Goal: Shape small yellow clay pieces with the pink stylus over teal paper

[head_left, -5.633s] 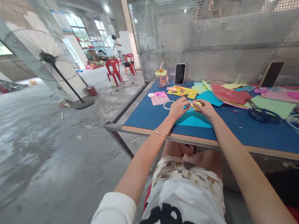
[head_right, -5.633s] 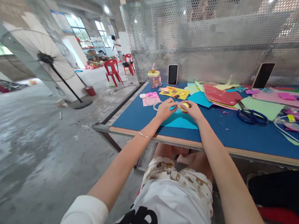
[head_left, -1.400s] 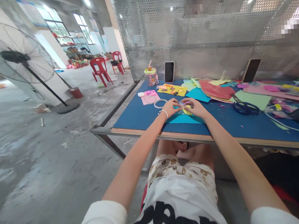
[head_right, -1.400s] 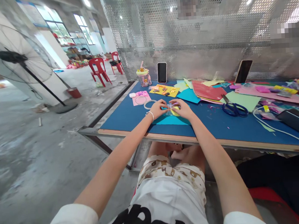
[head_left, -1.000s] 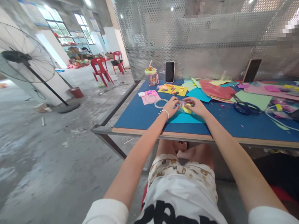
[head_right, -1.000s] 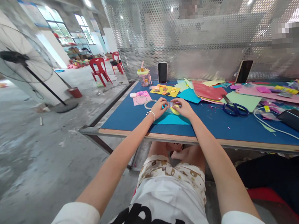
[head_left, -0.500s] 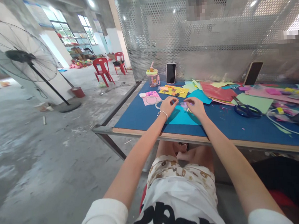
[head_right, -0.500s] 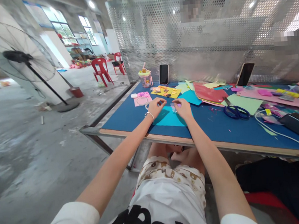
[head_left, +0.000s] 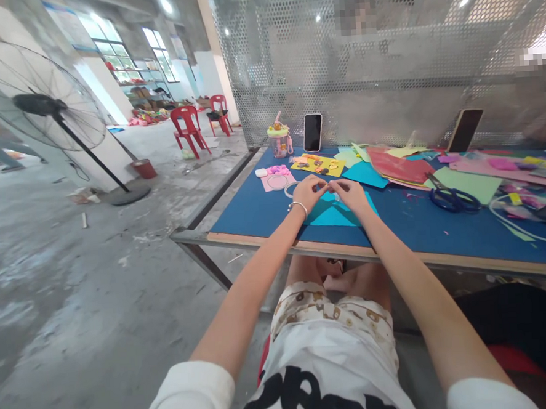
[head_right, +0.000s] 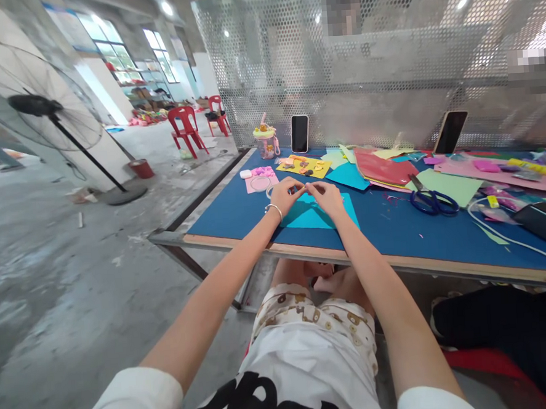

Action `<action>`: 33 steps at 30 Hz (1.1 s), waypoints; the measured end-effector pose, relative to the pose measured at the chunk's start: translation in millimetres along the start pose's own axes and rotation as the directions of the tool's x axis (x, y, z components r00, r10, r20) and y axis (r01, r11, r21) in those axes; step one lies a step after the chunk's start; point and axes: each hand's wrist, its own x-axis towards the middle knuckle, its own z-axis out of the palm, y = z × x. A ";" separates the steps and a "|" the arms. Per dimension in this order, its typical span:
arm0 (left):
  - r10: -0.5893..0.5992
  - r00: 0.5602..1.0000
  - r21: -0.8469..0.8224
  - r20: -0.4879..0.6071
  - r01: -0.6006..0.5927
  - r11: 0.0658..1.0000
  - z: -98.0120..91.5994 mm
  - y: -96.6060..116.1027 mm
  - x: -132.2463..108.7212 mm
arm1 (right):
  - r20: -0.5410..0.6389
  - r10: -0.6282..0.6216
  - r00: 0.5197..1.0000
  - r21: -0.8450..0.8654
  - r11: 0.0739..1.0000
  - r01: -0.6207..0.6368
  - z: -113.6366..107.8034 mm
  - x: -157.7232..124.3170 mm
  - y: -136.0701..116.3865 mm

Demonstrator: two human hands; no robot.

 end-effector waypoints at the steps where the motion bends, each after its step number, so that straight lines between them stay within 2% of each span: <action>1: 0.017 1.000 0.010 0.004 -0.017 1.000 0.0 0.6 -0.4 | 0.017 0.001 1.000 0.010 1.000 -0.001 0.5 0.1 -0.9; 5: 0.055 0.998 0.017 0.017 -0.055 0.998 1.2 0.6 -1.5 | 0.055 0.024 0.998 0.078 0.997 -0.028 2.0 0.1 -1.2; 10: 0.095 0.995 -0.017 0.012 -0.095 0.995 4.1 -2.0 -0.9 | 0.035 0.066 0.997 0.171 0.983 -0.071 2.1 0.7 0.4; 19: 0.175 0.981 -0.011 -0.088 -0.177 0.984 5.8 -3.5 -2.3 | 0.041 0.084 0.996 0.320 0.943 -0.093 1.5 1.9 6.5; 28: 0.136 0.963 0.072 -0.233 -0.122 0.990 2.4 0.9 -3.5 | 0.092 0.131 0.987 0.452 0.878 -0.159 1.9 0.6 1.4; 33: 0.166 0.970 0.066 -0.178 -0.156 0.986 2.1 3.3 -4.2 | 0.071 0.136 0.988 0.460 0.875 -0.154 0.4 0.1 -0.4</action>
